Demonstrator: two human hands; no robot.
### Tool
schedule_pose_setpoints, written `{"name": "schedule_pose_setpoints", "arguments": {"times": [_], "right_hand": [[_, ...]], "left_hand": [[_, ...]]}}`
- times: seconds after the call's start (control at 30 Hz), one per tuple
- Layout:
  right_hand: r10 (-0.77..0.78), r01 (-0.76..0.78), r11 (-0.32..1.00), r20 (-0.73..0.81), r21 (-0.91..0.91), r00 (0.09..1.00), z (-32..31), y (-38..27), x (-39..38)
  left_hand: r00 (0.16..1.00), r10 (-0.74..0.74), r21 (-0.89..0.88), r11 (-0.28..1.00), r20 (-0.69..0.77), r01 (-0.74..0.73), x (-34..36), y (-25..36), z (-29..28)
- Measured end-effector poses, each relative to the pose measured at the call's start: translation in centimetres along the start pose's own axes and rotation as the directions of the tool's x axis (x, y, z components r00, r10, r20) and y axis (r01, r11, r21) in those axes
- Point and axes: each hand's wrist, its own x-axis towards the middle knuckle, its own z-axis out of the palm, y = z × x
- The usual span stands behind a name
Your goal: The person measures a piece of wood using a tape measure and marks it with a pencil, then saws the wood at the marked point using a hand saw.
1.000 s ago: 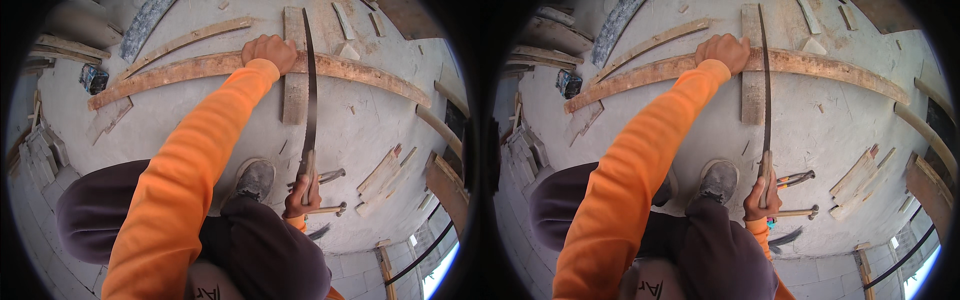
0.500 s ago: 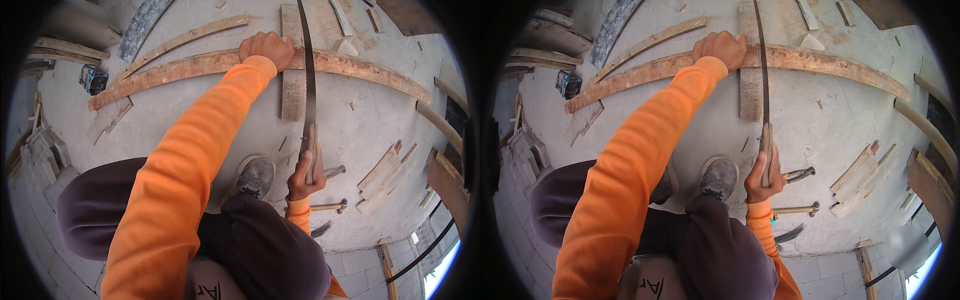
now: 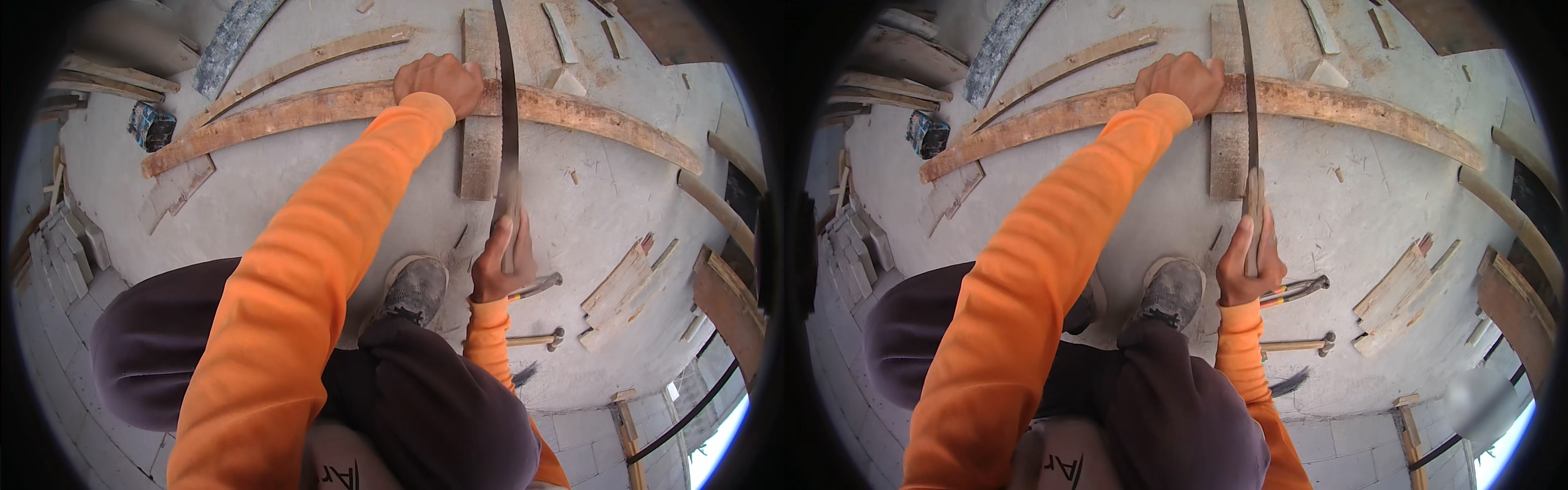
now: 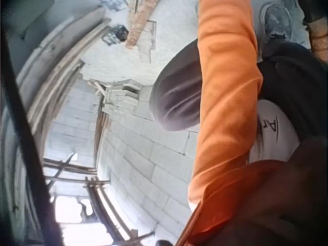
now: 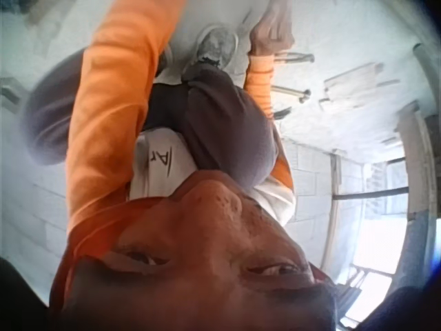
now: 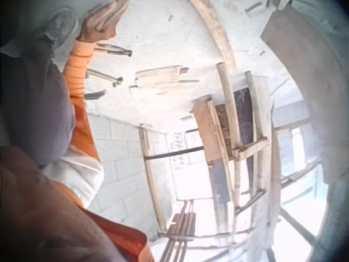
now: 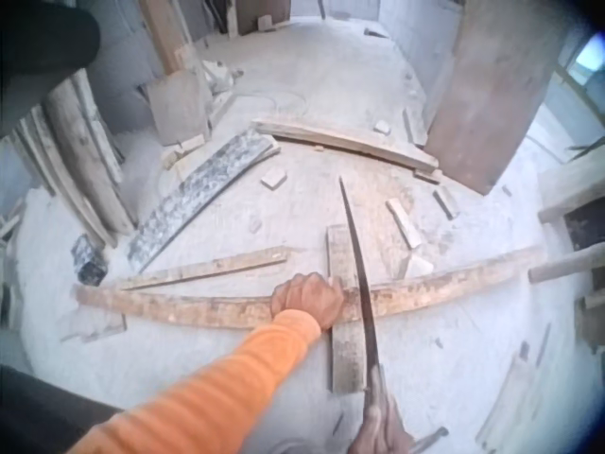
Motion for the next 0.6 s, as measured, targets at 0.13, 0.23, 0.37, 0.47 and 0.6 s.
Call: {"name": "schedule_pose_setpoints", "arguments": {"times": [0.13,0.23,0.37,0.47,0.6], "right_hand": [[0.036,-0.042,0.994,0.059,0.1,0.998,1.3,-2.7,3.1],[0.108,-0.106,0.994,0.102,-0.027,0.989,-5.9,0.6,-5.9],[0.281,-0.28,0.96,0.103,-0.023,0.954,-8.3,0.5,-8.6],[0.114,-0.117,0.99,0.049,0.078,0.992,-1.0,-0.6,0.2],[0.02,-0.031,0.991,0.083,0.129,0.996,0.9,-3.3,4.3]], "left_hand": [[0.999,-0.039,0.009,0.999,0.018,0.039,-0.4,-1.0,0.3],[0.999,-0.025,-0.019,0.999,0.048,0.026,0.5,0.7,-0.9],[1.0,-0.022,-0.041,0.999,0.006,0.023,0.0,0.3,1.1],[0.999,-0.004,-0.01,1.0,-0.053,0.004,0.3,0.0,0.7],[0.994,0.027,0.017,1.0,-0.106,-0.025,0.3,-0.9,1.8]]}}
